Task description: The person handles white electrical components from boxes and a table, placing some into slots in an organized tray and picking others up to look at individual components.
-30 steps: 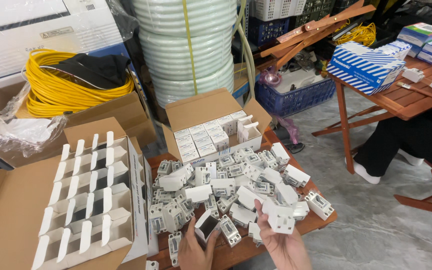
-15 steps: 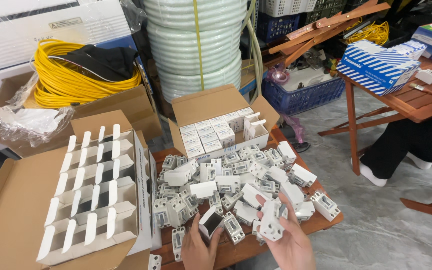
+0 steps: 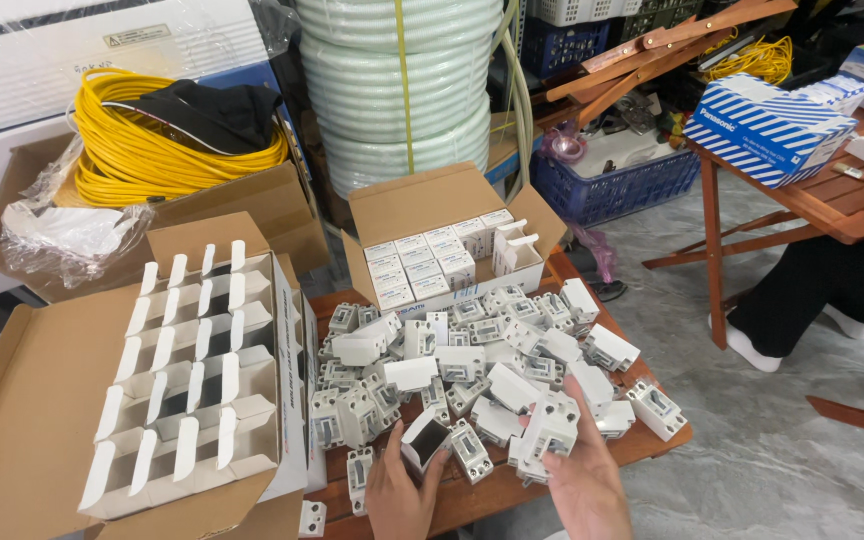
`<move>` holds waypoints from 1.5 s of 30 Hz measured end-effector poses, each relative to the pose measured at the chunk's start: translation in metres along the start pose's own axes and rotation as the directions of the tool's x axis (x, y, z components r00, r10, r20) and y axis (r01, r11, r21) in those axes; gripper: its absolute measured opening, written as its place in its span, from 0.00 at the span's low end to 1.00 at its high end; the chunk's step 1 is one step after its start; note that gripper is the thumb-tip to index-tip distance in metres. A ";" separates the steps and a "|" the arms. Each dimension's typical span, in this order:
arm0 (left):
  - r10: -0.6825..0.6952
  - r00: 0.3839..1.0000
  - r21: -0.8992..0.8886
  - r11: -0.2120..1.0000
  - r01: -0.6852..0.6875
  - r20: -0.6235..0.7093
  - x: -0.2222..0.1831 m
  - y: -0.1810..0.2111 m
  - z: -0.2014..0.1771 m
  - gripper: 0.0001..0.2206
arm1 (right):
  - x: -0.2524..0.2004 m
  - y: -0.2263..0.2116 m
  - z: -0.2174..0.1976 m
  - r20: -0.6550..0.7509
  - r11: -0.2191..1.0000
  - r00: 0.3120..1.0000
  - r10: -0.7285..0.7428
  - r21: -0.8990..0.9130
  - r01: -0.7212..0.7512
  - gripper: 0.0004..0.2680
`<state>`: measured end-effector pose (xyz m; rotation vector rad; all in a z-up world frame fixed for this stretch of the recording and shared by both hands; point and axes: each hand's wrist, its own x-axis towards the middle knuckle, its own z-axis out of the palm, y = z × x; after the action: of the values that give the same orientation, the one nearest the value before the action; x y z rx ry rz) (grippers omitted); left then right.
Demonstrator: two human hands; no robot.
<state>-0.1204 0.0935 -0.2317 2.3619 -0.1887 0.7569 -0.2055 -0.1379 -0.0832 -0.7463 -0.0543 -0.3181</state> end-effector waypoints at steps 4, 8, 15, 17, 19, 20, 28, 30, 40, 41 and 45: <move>0.010 1.000 -0.004 1.000 -0.010 0.013 0.000 -0.001 -0.001 0.40 | 0.002 -0.013 0.030 -0.209 0.998 0.977 0.040 -0.045 -0.051 0.41; -0.014 0.998 -0.014 1.000 0.015 0.064 0.001 -0.001 -0.003 0.39 | 0.000 -0.014 0.033 -0.403 0.984 0.913 0.055 -0.134 -0.119 0.38; -0.018 0.994 -0.033 0.999 0.022 0.111 0.003 0.000 -0.007 0.39 | 0.008 0.044 -0.059 -0.321 0.999 0.946 -0.039 0.013 0.045 0.35; -0.013 0.994 -0.030 0.999 0.016 0.104 0.003 0.002 -0.010 0.39 | 0.007 0.021 -0.015 -0.422 0.997 0.905 0.059 0.063 -0.036 0.32; -0.005 0.995 -0.029 1.000 0.008 0.096 0.004 0.003 -0.012 0.39 | 0.006 0.011 0.007 -0.509 0.986 0.846 0.158 0.123 -0.111 0.29; -0.030 0.994 -0.056 0.998 0.036 0.102 0.004 0.004 -0.013 0.40 | 0.005 0.013 0.005 -0.504 0.991 0.855 0.124 0.110 -0.079 0.29; 0.067 0.998 -0.239 0.969 -0.066 -0.005 0.004 0.012 -0.025 0.47 | 0.004 0.001 0.037 -0.404 0.999 0.914 0.028 -0.028 -0.043 0.20; 0.080 0.994 -0.215 0.972 -0.095 -0.076 0.002 0.016 -0.029 0.44 | 0.008 -0.023 0.084 -0.594 0.984 0.790 0.155 0.026 -0.174 0.25; 0.033 0.936 -0.742 0.620 0.256 0.350 0.062 0.159 -0.126 0.43 | -0.010 0.004 0.075 -0.509 0.966 0.831 0.226 0.009 -0.258 0.28; 0.009 0.904 -0.721 0.606 0.335 0.427 0.066 0.164 -0.128 0.39 | -0.016 0.017 0.052 -0.431 0.961 0.877 0.213 -0.067 -0.267 0.27; 0.019 0.909 -0.803 0.476 0.359 0.417 0.072 0.160 -0.124 0.33 | -0.015 0.013 0.078 -0.431 0.951 0.864 0.260 -0.038 -0.306 0.26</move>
<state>-0.1705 0.0489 -0.0272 1.4368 -0.3829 0.0081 -0.2112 -0.0720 -0.0367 -0.7643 0.4848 -0.1947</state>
